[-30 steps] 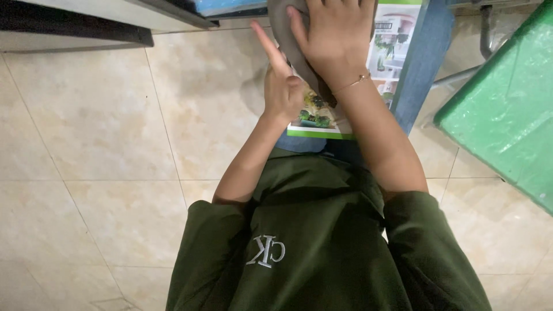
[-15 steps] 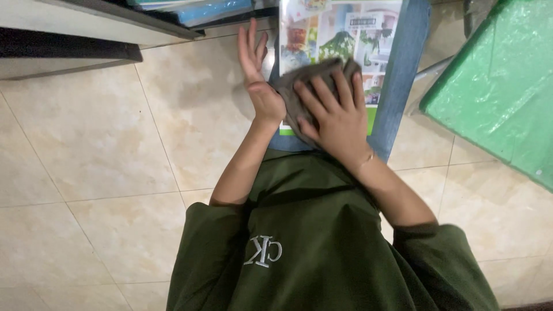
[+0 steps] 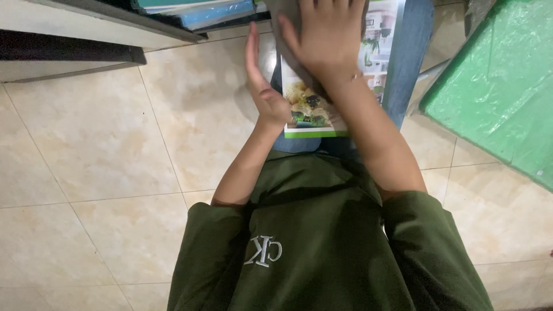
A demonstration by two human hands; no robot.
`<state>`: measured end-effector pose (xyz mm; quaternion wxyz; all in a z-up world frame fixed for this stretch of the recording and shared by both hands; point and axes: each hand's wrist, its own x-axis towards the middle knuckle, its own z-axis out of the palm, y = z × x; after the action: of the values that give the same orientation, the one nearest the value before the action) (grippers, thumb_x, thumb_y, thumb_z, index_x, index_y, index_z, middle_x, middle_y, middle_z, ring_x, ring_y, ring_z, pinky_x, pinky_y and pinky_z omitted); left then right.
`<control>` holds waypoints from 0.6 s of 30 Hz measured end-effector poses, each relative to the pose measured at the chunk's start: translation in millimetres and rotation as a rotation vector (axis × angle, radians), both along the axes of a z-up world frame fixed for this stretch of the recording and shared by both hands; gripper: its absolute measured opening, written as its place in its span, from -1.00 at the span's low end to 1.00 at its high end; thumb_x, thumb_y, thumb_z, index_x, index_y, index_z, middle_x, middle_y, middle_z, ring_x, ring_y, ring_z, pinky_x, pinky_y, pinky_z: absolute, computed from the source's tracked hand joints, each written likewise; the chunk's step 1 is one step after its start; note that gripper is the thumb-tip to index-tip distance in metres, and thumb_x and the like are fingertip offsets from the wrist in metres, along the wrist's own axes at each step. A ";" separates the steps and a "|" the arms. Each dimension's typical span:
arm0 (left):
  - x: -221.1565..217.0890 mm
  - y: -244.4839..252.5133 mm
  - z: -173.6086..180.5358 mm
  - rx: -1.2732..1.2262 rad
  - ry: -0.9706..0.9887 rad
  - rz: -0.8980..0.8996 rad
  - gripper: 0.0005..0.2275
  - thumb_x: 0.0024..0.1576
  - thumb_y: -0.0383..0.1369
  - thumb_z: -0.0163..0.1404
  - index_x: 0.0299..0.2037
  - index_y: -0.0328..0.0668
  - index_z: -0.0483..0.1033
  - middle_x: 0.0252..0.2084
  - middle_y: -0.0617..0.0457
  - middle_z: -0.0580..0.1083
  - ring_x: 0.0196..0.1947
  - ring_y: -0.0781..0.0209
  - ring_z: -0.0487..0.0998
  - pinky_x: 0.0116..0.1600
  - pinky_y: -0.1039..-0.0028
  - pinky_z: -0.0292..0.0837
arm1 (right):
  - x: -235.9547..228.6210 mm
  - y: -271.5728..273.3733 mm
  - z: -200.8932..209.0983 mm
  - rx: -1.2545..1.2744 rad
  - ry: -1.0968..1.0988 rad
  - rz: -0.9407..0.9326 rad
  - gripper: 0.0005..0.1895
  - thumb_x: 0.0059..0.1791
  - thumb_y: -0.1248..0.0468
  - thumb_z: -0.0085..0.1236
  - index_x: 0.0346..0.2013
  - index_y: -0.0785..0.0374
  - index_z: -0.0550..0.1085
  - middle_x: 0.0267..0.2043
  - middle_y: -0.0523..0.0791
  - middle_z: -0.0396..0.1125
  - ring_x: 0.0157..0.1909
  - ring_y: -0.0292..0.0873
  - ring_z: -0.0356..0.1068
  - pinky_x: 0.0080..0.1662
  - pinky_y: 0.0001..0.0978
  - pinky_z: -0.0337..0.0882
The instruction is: Wiping the covers of notebooks with a cloth and placing them on a shelf.
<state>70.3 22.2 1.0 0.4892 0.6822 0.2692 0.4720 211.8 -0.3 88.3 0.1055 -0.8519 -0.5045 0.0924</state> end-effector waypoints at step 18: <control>2.5 0.3 -5.6 0.064 0.389 -0.012 -0.41 0.45 -0.02 -0.28 0.54 -0.31 -0.02 0.52 -0.17 0.17 0.54 -0.03 0.22 0.66 0.06 -0.13 | 8.3 -138.2 -32.9 0.018 -0.134 -0.136 -0.20 0.14 -0.14 0.09 0.56 0.17 0.15 0.57 0.20 -0.02 0.56 0.41 -0.14 0.50 0.19 -0.14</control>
<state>72.8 22.5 -4.6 0.4089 0.7774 0.3394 0.3365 220.0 -138.5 55.3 0.0849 -0.8876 -0.4521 0.0232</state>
